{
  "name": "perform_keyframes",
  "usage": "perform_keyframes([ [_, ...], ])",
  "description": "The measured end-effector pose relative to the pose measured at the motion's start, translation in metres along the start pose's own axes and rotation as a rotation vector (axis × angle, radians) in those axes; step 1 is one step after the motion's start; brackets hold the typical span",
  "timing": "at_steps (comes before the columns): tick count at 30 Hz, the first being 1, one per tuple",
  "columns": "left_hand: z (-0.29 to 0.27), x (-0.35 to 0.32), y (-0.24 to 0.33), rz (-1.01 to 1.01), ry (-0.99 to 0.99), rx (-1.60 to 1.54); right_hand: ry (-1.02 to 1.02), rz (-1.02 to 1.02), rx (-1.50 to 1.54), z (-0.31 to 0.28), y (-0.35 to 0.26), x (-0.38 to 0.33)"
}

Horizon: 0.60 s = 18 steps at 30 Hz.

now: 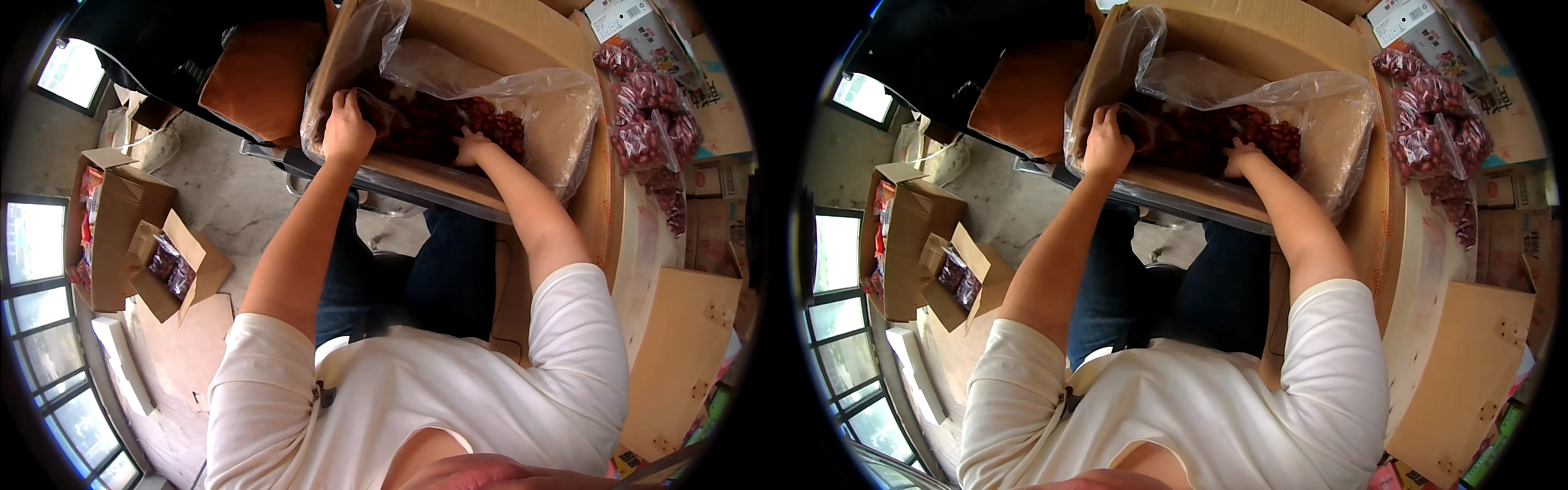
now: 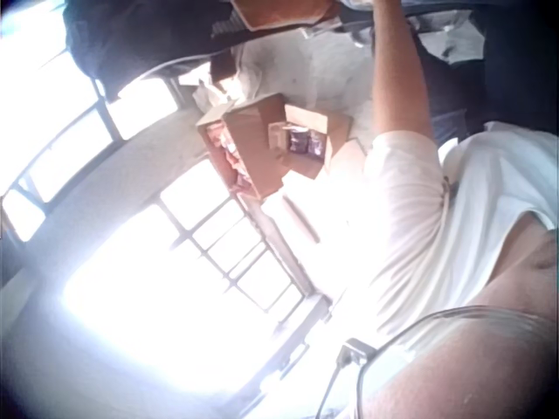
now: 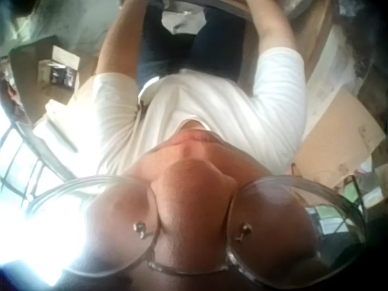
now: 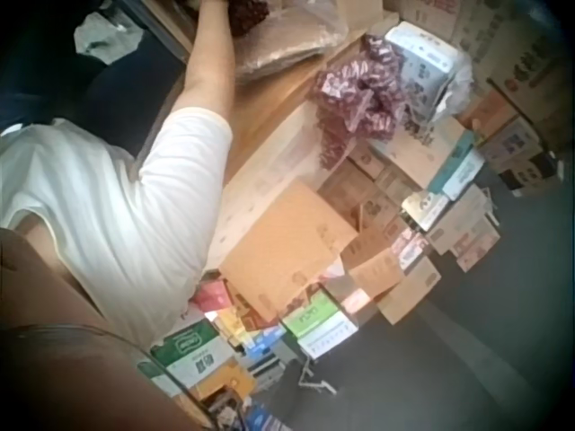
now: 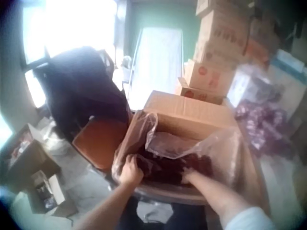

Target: The person scoops dried red dates from a large plastic-lined cardboard box into small clear plastic bags. After filling each bag, they seal it and place it on a nearby table. The process is repeated continuously throughout the clip.

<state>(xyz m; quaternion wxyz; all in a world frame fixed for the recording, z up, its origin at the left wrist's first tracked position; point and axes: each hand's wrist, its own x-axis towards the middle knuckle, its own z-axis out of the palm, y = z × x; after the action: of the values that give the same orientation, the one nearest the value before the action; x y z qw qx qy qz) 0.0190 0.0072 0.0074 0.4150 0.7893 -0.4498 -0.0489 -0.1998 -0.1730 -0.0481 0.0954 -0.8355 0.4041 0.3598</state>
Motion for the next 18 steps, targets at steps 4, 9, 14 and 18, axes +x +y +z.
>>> perform_keyframes([
  [4, 0.001, -0.001, -0.003, 0.012, 0.014, 0.002, 0.038, 0.017, 0.083, 0.007, 0.006, -0.003],
  [9, 0.002, 0.0, -0.002, 0.017, 0.008, 0.001, 0.148, -0.034, 0.161, 0.029, 0.018, 0.011],
  [14, 0.002, -0.001, -0.005, 0.015, 0.011, 0.012, 0.14, -0.073, 0.197, 0.025, 0.016, 0.011],
  [18, 0.002, -0.001, -0.002, 0.008, -0.001, 0.008, 0.101, -0.071, 0.254, 0.036, 0.022, 0.024],
])
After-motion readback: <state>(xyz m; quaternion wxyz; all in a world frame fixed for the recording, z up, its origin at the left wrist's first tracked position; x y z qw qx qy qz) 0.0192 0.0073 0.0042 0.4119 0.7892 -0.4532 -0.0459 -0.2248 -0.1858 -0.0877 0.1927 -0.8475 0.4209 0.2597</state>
